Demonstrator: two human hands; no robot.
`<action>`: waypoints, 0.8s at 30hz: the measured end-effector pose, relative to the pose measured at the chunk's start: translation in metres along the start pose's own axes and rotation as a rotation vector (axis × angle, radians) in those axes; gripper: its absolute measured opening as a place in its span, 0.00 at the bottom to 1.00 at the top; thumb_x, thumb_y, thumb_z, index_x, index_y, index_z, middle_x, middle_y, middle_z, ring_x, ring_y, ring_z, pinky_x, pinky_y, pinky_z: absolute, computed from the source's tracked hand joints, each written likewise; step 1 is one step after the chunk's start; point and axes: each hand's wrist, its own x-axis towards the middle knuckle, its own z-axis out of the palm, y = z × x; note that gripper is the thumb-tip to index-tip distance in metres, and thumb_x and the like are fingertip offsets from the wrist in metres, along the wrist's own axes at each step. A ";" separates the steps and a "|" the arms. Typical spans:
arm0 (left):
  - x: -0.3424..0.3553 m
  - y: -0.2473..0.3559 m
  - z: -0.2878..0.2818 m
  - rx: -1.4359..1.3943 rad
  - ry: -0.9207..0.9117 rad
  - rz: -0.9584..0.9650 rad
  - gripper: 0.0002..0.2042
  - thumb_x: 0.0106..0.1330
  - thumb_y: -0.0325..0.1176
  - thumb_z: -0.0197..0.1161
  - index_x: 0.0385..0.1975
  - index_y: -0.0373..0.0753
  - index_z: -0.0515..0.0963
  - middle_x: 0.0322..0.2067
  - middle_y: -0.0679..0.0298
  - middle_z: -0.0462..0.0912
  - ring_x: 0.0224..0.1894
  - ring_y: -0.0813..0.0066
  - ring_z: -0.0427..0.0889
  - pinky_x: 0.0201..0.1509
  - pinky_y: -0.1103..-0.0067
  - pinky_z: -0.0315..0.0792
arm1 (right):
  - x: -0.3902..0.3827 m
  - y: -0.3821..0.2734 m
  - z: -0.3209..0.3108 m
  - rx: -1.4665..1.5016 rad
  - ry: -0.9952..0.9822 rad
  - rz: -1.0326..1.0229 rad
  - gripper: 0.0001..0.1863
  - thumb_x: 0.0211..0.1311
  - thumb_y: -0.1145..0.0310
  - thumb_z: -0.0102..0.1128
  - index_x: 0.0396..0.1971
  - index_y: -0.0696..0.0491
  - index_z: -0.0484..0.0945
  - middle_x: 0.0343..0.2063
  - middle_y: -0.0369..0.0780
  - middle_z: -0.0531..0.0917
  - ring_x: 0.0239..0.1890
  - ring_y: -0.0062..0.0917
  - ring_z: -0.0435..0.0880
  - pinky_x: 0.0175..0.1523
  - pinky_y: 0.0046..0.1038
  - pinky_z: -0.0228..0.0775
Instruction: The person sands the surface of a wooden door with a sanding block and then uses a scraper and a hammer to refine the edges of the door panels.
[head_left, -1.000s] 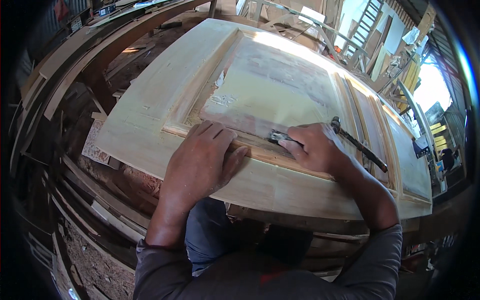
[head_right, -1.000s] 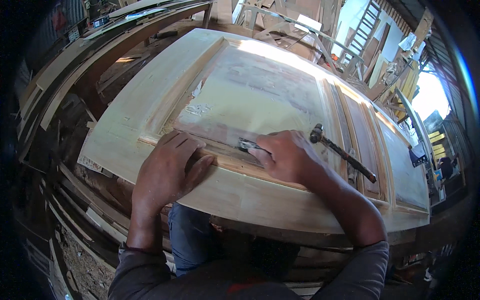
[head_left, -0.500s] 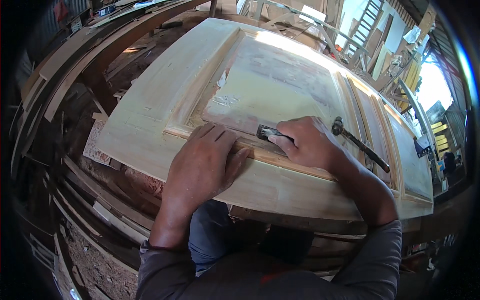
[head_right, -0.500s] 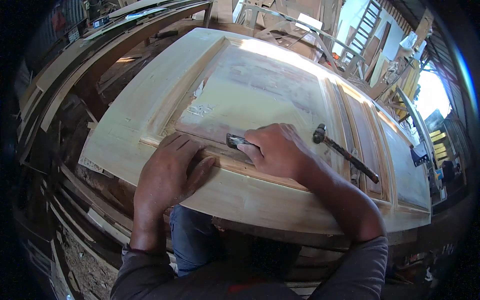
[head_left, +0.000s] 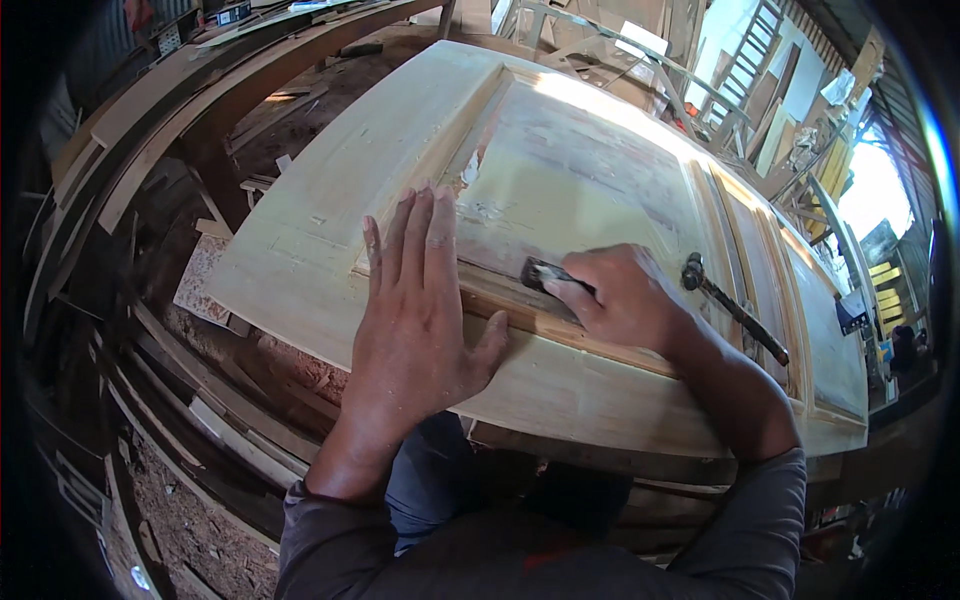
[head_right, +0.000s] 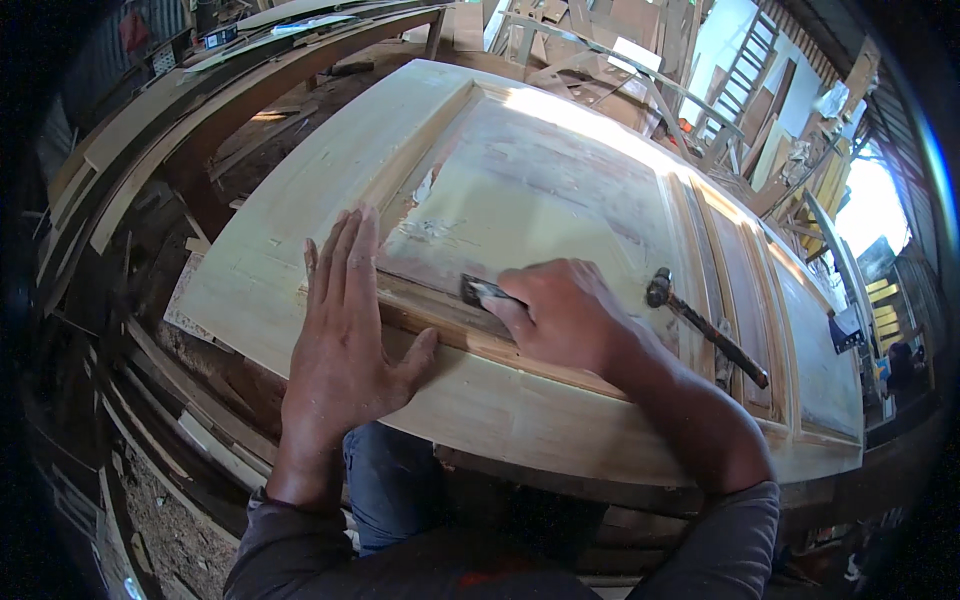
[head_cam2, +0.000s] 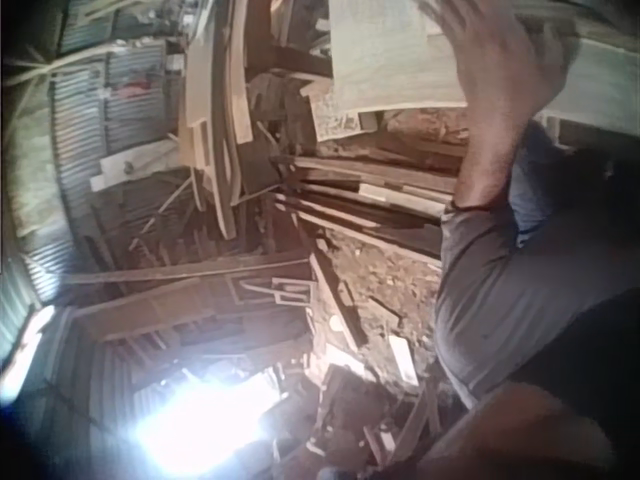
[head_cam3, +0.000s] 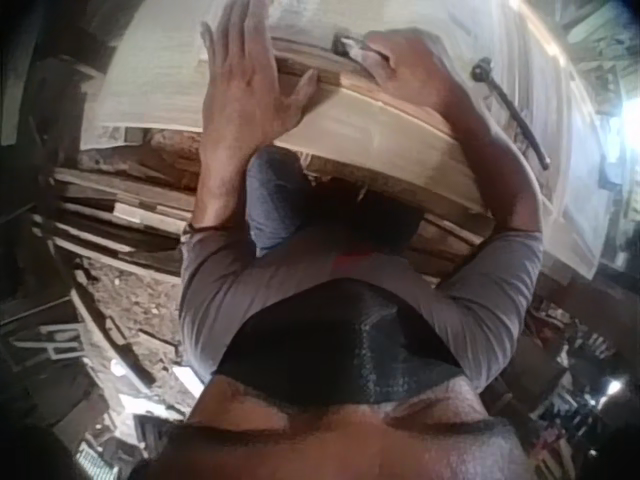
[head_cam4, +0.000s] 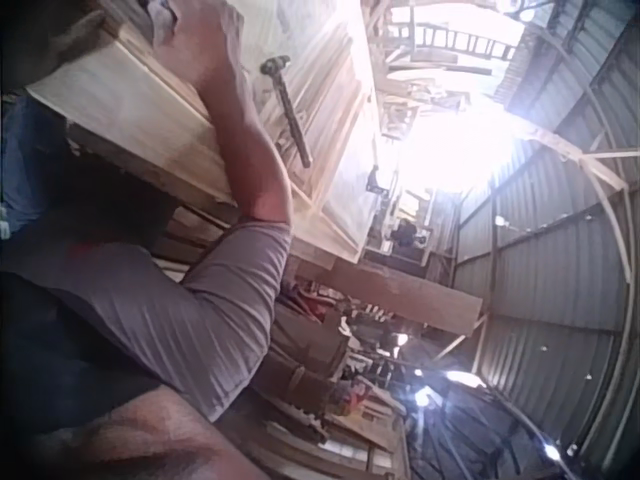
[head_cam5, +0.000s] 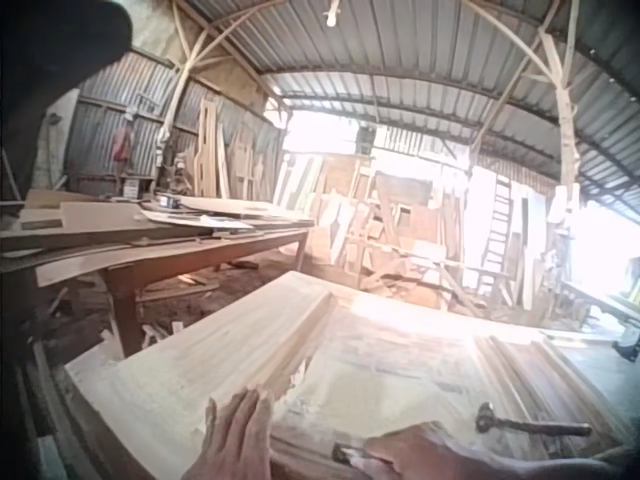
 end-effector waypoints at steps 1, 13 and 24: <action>-0.001 0.002 0.000 -0.020 0.002 -0.009 0.55 0.59 0.35 0.79 0.83 0.28 0.50 0.80 0.35 0.58 0.85 0.37 0.54 0.90 0.46 0.41 | 0.010 -0.004 0.005 -0.042 0.028 -0.033 0.11 0.71 0.65 0.62 0.37 0.57 0.85 0.30 0.55 0.87 0.37 0.56 0.88 0.50 0.55 0.78; -0.008 -0.015 -0.001 -0.114 0.163 -0.059 0.55 0.55 0.25 0.69 0.83 0.22 0.43 0.80 0.27 0.51 0.84 0.27 0.50 0.85 0.35 0.39 | 0.048 -0.033 0.017 -0.064 0.071 -0.029 0.10 0.70 0.67 0.64 0.33 0.58 0.84 0.29 0.55 0.85 0.36 0.58 0.86 0.46 0.55 0.77; -0.012 -0.023 -0.007 -0.286 0.145 -0.051 0.57 0.55 0.23 0.69 0.84 0.23 0.39 0.81 0.27 0.46 0.85 0.25 0.46 0.84 0.33 0.38 | 0.071 -0.053 0.016 -0.060 0.074 -0.057 0.18 0.77 0.59 0.66 0.30 0.58 0.83 0.25 0.55 0.83 0.33 0.58 0.84 0.40 0.53 0.74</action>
